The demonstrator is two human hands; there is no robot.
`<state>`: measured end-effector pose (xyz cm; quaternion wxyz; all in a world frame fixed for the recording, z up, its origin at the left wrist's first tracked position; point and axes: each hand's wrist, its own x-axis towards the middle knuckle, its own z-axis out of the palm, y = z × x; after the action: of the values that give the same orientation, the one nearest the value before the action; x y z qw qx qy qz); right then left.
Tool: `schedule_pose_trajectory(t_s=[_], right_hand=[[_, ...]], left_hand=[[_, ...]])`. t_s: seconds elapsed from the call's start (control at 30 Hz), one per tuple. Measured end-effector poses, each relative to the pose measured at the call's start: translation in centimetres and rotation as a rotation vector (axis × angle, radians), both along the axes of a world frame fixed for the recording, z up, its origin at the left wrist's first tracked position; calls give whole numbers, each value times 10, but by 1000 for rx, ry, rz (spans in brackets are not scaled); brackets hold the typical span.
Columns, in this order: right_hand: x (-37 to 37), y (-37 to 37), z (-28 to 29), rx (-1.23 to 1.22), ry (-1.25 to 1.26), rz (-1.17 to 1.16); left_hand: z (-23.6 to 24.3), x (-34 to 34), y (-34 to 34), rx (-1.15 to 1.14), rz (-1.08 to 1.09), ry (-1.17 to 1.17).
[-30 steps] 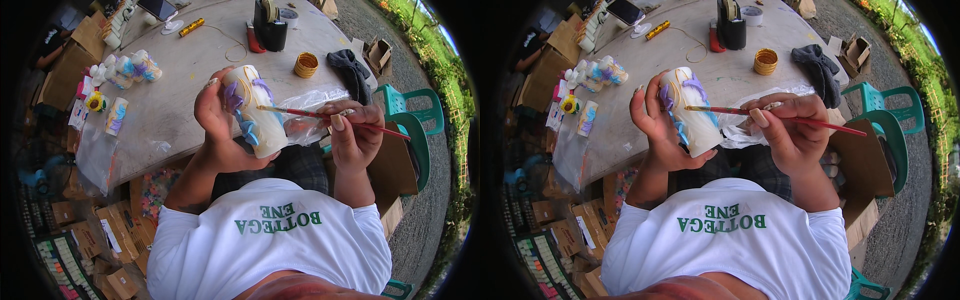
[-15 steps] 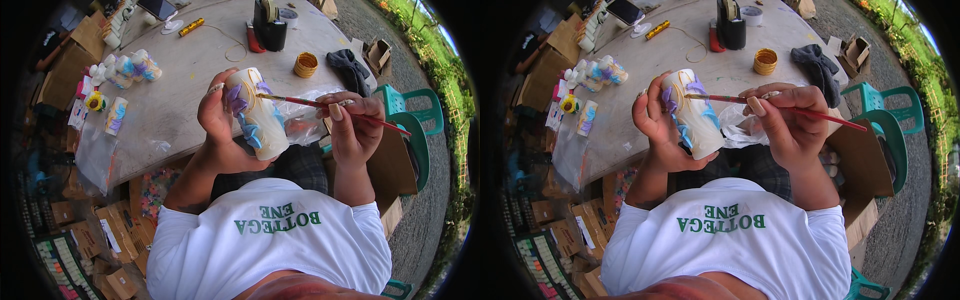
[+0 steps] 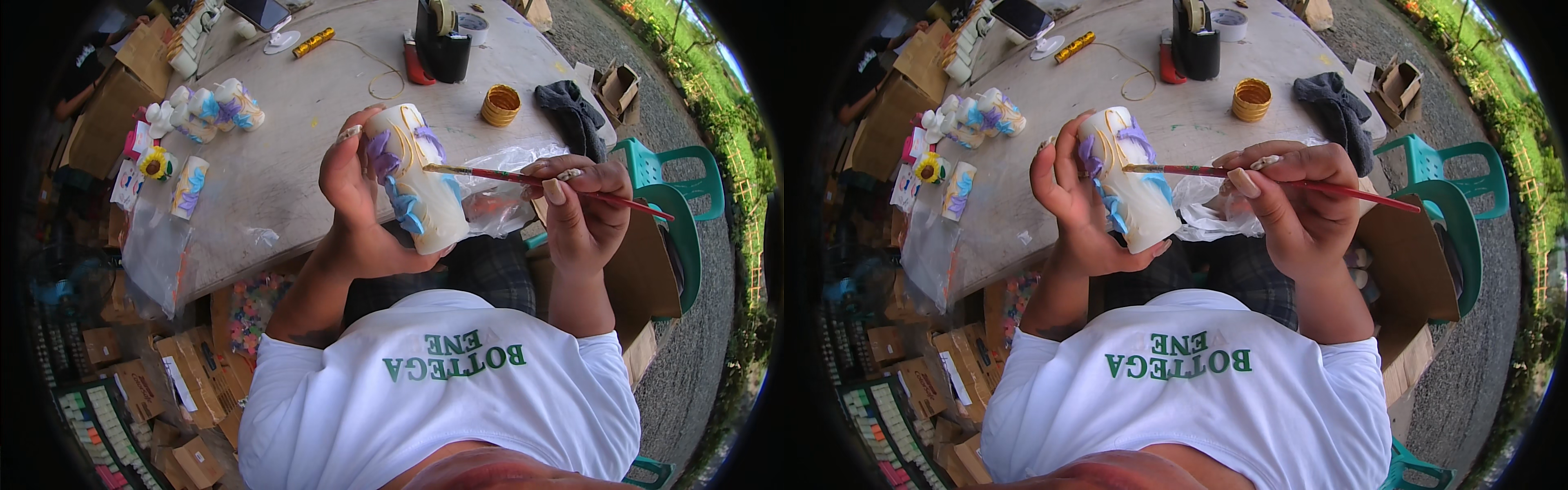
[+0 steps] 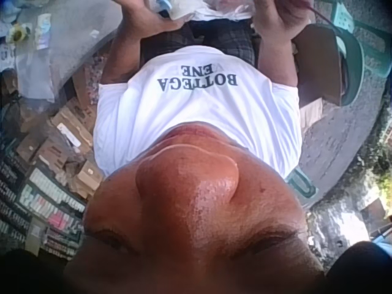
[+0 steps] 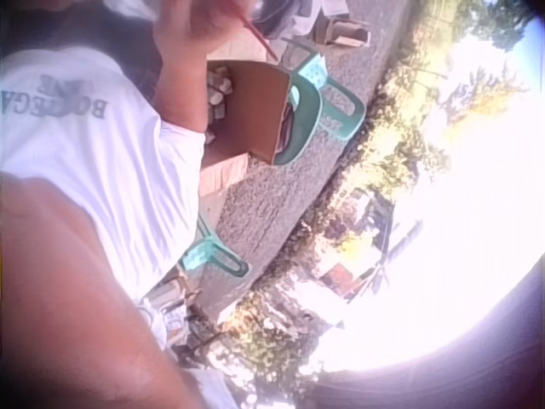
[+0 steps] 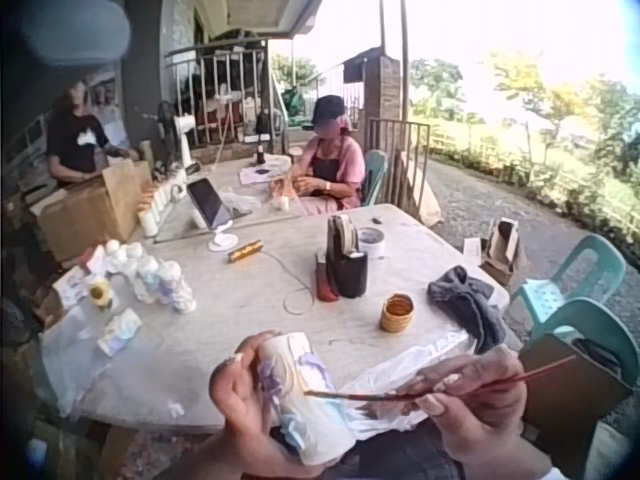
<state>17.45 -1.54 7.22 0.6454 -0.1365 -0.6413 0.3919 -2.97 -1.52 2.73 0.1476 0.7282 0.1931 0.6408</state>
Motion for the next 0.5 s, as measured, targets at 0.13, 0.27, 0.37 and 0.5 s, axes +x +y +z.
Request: schedule_pose_trajectory(t_s=[0.13, 0.27, 0.37, 0.5], right_hand=[[0, 2, 3, 2, 40, 14], [0, -7, 4, -58, 10, 62], [1, -11, 2, 30, -72, -15], [0, -11, 5, 237, -225, -90]], left_hand=[[-3, -1, 0, -42, -12, -5], [-5, -2, 1, -81, -36, -3], [-3, -3, 1, -69, -10, 30], [0, -7, 0, -84, 72, 145]])
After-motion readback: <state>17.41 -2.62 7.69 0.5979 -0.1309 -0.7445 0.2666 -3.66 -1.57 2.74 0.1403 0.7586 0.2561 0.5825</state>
